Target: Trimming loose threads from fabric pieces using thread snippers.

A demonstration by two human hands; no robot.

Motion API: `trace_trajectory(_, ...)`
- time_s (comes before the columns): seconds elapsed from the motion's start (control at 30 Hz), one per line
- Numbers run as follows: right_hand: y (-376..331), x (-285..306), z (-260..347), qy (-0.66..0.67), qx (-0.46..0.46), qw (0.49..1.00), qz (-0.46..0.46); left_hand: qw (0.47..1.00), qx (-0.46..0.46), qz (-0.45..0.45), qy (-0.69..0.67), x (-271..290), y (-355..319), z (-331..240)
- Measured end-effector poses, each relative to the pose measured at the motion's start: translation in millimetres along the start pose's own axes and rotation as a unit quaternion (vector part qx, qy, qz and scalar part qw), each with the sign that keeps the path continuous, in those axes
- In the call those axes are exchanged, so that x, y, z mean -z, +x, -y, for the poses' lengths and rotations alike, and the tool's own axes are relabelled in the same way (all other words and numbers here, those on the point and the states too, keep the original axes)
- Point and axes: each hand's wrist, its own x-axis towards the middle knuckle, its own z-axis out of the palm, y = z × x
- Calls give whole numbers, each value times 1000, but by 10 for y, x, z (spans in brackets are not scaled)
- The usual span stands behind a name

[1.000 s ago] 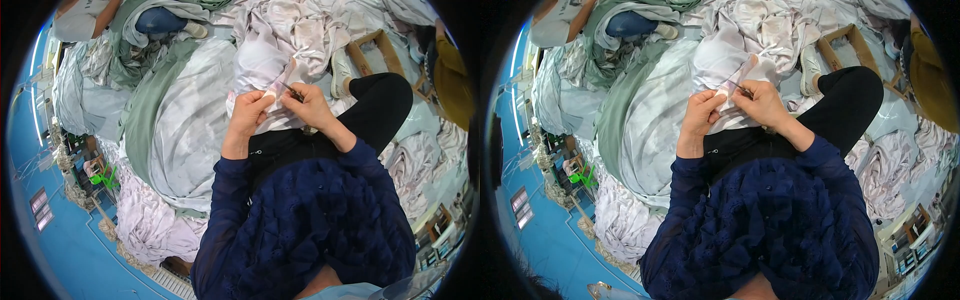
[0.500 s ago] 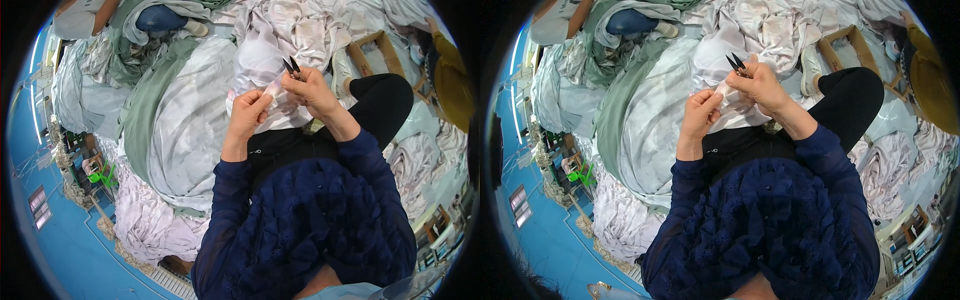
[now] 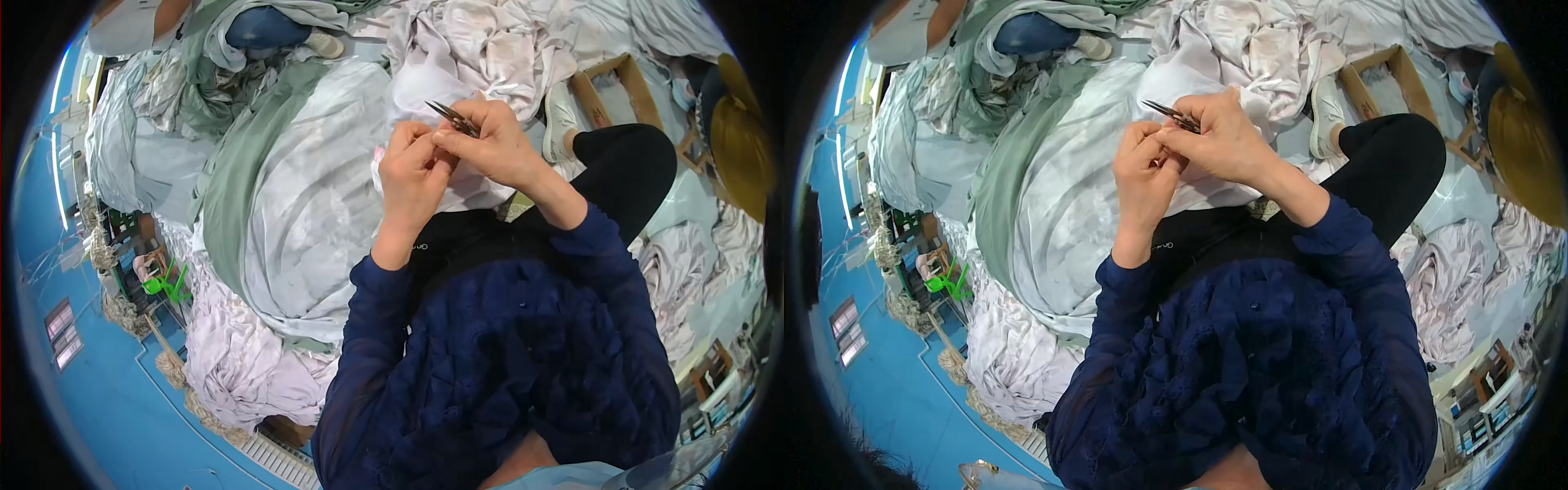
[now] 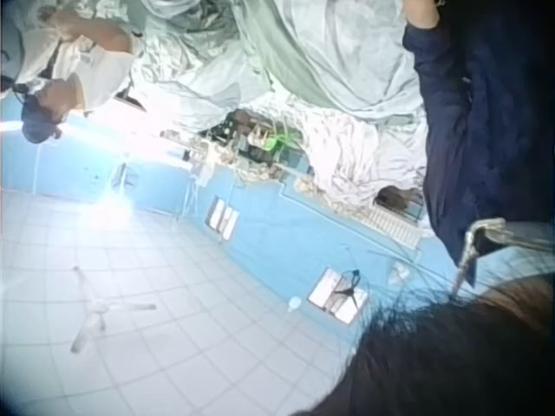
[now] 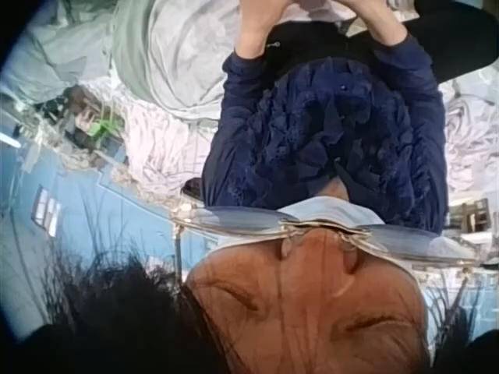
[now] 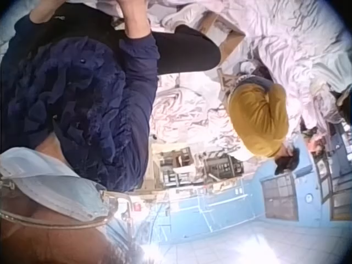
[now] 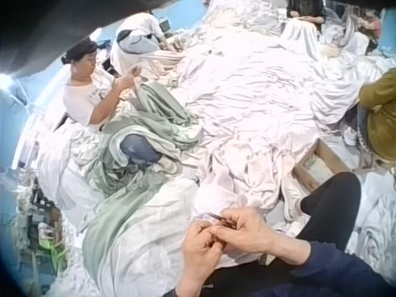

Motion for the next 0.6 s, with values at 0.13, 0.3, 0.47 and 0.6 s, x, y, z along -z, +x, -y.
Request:
trace_trajectory(0.13, 80, -6, 260, -72, 45, 996, 4, 994, 74, 8, -76, -7, 41, 92)
trace_trajectory(0.3, 332, -106, 511, -90, 150, 984, 33, 998, -29, -58, -13, 216, 275, 52)
trace_trajectory(0.47, 529, -46, 502, 6, 91, 992, 85, 993, 43, -38, 102, 506, 308, 57)
trace_trajectory(0.6, 480, -91, 266, 26, 43, 998, 35, 989, 100, -101, 35, 574, 89, 362)
